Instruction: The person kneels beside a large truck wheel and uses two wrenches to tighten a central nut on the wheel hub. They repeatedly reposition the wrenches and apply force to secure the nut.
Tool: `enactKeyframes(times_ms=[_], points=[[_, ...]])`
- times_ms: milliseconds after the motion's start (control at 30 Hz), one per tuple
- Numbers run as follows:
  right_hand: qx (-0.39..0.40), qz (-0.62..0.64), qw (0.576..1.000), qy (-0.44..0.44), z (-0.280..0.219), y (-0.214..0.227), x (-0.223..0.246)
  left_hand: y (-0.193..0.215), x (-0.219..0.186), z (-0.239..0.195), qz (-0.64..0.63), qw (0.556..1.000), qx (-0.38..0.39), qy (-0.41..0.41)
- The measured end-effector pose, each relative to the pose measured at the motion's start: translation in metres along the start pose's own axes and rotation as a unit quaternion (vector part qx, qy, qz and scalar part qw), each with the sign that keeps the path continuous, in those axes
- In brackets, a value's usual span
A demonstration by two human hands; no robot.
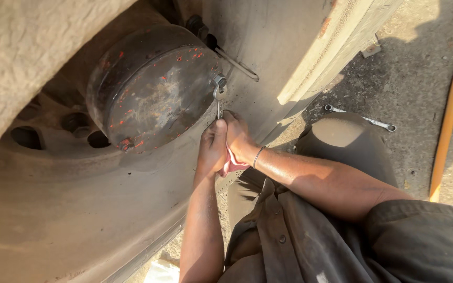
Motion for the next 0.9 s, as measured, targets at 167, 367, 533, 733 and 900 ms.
enactKeyframes(times_ms=[167,367,533,733,900], points=[[-0.002,-0.041,0.989,0.144,0.018,0.002,0.044,-0.007,0.069,0.045,-0.041,0.998,-0.043,0.008],[-0.049,-0.167,0.959,0.225,0.044,0.006,0.068,-0.018,0.083,0.089,-0.057,0.998,-0.033,-0.023],[-0.028,-0.342,0.785,0.516,0.057,-0.004,0.047,-0.014,0.059,0.081,-0.058,0.996,0.01,-0.071],[0.054,0.009,0.992,0.109,0.089,0.01,0.003,-0.025,0.035,0.074,-0.043,0.995,0.063,-0.06],[-0.002,-0.29,0.869,0.402,0.051,0.005,0.035,-0.029,0.013,0.066,0.002,0.995,0.075,-0.059]])
Point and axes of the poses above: each hand's wrist, its own z-axis towards the middle knuckle, its own y-axis out of the back of the hand, x = y × z, the point moved 5 cm from there along z, towards the middle knuckle, and after that the axes turned 13 degrees about -x, right-handed, at the moved point
